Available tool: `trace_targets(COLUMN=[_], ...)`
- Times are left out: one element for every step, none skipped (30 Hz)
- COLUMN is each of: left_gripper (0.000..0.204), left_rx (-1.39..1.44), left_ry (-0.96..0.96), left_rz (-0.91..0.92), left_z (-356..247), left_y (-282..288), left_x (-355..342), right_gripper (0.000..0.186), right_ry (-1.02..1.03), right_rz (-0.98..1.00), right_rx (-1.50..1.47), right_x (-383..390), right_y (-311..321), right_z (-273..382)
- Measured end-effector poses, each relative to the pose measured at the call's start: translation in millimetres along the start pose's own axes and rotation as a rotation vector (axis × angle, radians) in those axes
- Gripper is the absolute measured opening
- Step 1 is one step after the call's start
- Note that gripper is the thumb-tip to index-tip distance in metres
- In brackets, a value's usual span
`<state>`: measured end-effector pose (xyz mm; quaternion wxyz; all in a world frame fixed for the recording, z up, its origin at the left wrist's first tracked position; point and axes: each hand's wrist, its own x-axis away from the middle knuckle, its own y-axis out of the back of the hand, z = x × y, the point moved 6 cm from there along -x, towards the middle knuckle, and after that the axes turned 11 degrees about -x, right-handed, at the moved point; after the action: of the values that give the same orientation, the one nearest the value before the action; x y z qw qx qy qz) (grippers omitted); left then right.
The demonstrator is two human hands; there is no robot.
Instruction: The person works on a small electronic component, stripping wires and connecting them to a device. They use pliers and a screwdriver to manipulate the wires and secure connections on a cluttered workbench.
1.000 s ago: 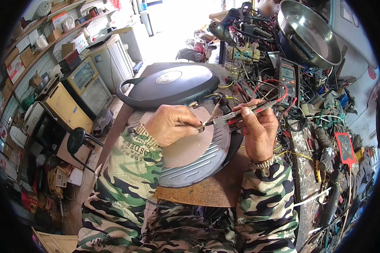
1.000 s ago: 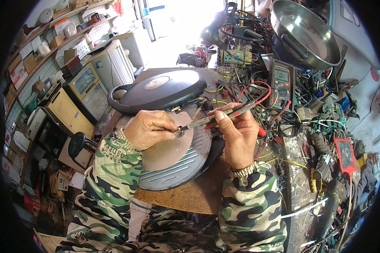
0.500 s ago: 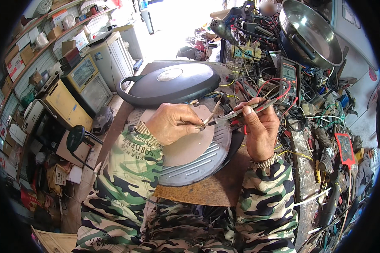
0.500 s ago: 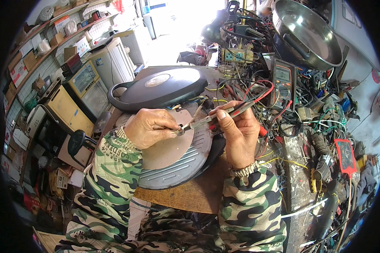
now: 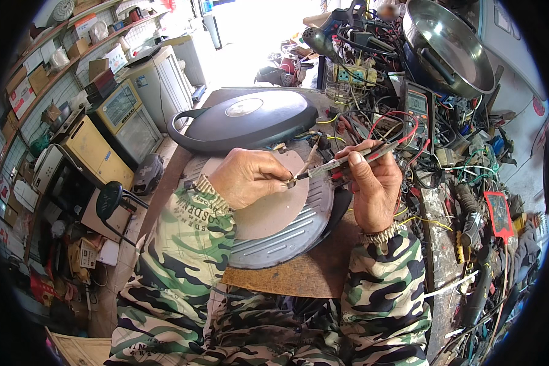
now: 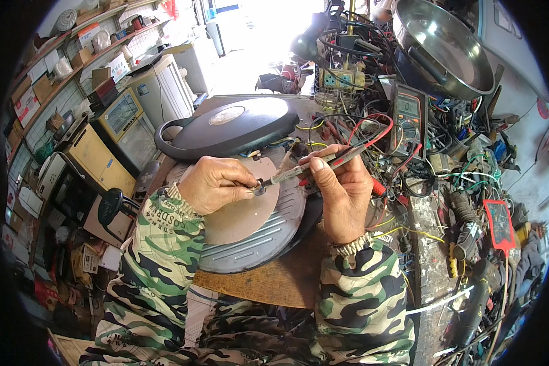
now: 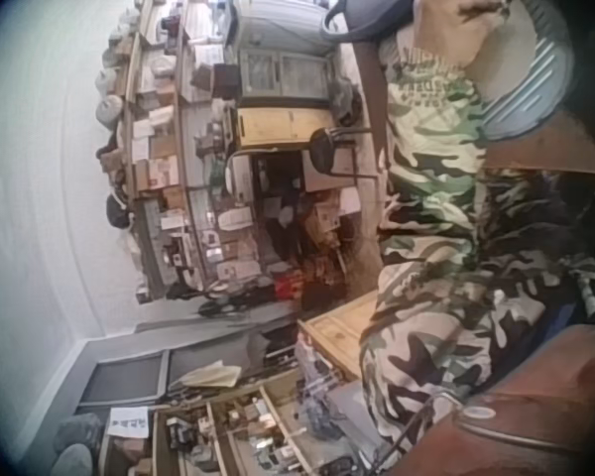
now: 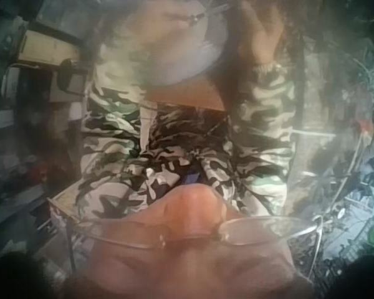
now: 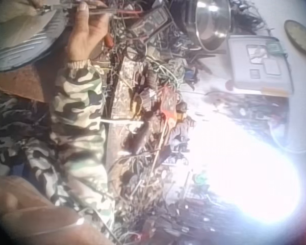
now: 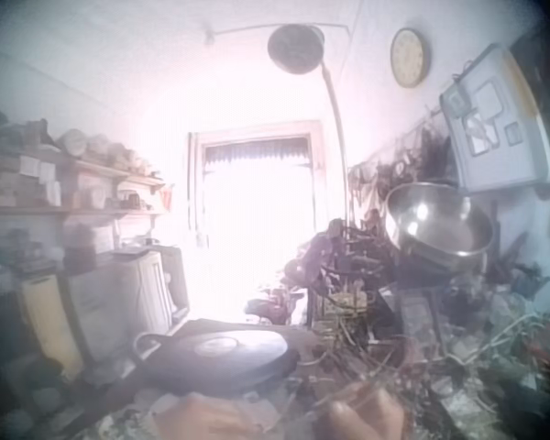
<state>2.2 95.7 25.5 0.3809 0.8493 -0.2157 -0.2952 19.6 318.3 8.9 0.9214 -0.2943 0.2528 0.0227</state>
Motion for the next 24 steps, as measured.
trace_targets(left_gripper=[0.021, 0.021, 0.021, 0.021, 0.021, 0.021, 0.021, 0.021, 0.02, 0.02, 0.02, 0.02, 0.02, 0.02, 0.02, 0.019, 0.019, 0.019, 0.019, 0.019, 0.019, 0.019, 0.019, 0.019], left_rx=[-0.002, -0.003, 0.0, 0.002, 0.005, 0.002, -0.002, -0.005, -0.009, -0.012, -0.016, -0.009, -0.002, 0.004, 0.002, 0.0, -0.001, -0.001, -0.002, -0.002, -0.002, -0.002, -0.002, 0.0], left_ry=[0.001, -0.001, -0.007, -0.012, -0.018, -0.02, -0.022, -0.023, -0.035, -0.047, -0.059, -0.06, -0.062, -0.062, -0.067, -0.072, -0.077, -0.082, -0.087, -0.092, -0.089, -0.085, -0.082, -0.08], left_rz=[0.001, 0.003, 0.002, 0.001, 0.001, 0.001, 0.001, 0.0, 0.0, -0.001, 0.0, 0.0, 0.001, 0.002, 0.002, 0.003, 0.003, 0.001, -0.002, -0.005, -0.005, -0.004, -0.004, -0.005], left_z=[0.1, 0.1, 0.6, 1.8, 2.3, 2.0, 1.5, 1.3, 0.7, 0.2, -0.5, 0.2, 1.3, 2.0, 1.2, -0.2, -0.8, -0.4, 0.4, 0.9, 1.4, 1.7, 1.8, 1.5], left_y=[-0.6, -1.4, -2.0, -2.4, -3.0, -3.0, -2.7, -2.5, -2.2, -2.0, -2.2, -2.6, -3.2, -3.4, -3.1, -2.6, -2.2, -2.2, -2.4, -2.4, -2.5, -2.5, -2.5, -2.4], left_x=[0.0, -0.7, -1.0, -1.0, -1.6, -1.9, -2.0, -1.7, -1.8, -2.0, -2.3, -2.2, -2.0, -1.6, -1.5, -1.8, -1.7, -1.7, -1.8, -1.6, -1.5, -1.4, -1.2, -1.2], right_gripper=[0.022, 0.022, 0.022, 0.022, 0.022, 0.021, 0.021, 0.021, 0.021, 0.021, 0.021, 0.021, 0.021, 0.021, 0.021, 0.021, 0.021, 0.021, 0.02, 0.02, 0.02, 0.02, 0.021, 0.021], right_ry=[-0.008, -0.009, -0.011, -0.013, -0.009, -0.007, -0.004, -0.001, 0.001, 0.004, -0.001, -0.006, -0.011, -0.012, -0.014, -0.015, -0.014, -0.013, -0.012, -0.015, -0.018, -0.022, -0.014, -0.006], right_rz=[0.0, 0.0, 0.001, 0.003, 0.003, 0.003, 0.003, 0.003, 0.004, 0.004, 0.006, 0.008, 0.01, 0.013, 0.014, 0.016, 0.01, 0.005, -0.001, 0.007, 0.016, 0.025, 0.025, 0.025], right_rx=[-0.001, -0.006, -0.012, -0.02, -0.017, -0.015, -0.013, -0.012, -0.012, -0.011, -0.01, -0.009, -0.008, -0.006, -0.003, 0.0, -0.013, -0.025, -0.038, -0.021, -0.004, 0.012, 0.015, 0.017], right_x=[-0.1, 0.1, 0.3, 0.6, 0.6, 0.5, 0.4, 0.3, 0.2, 0.0, 0.0, -0.1, -0.1, -0.1, -0.1, -0.1, -0.4, -0.9, -1.1, -0.8, -0.3, 0.1, 0.4, 0.8], right_y=[0.9, 1.3, 1.3, 0.9, 0.8, 0.5, 0.3, 0.3, 0.5, 0.6, 0.8, 0.9, 1.1, 1.2, 1.4, 1.6, 1.7, 1.9, 2.3, 2.0, 1.9, 1.7, 1.0, -0.3], right_z=[-0.8, -0.5, -0.2, -0.2, 0.4, 0.7, 0.8, 0.9, 0.9, 0.9, 1.0, 1.3, 1.7, 1.9, 2.3, 2.5, 1.6, 0.3, -0.5, -0.9, -1.3, -1.6, -0.7, 0.6])
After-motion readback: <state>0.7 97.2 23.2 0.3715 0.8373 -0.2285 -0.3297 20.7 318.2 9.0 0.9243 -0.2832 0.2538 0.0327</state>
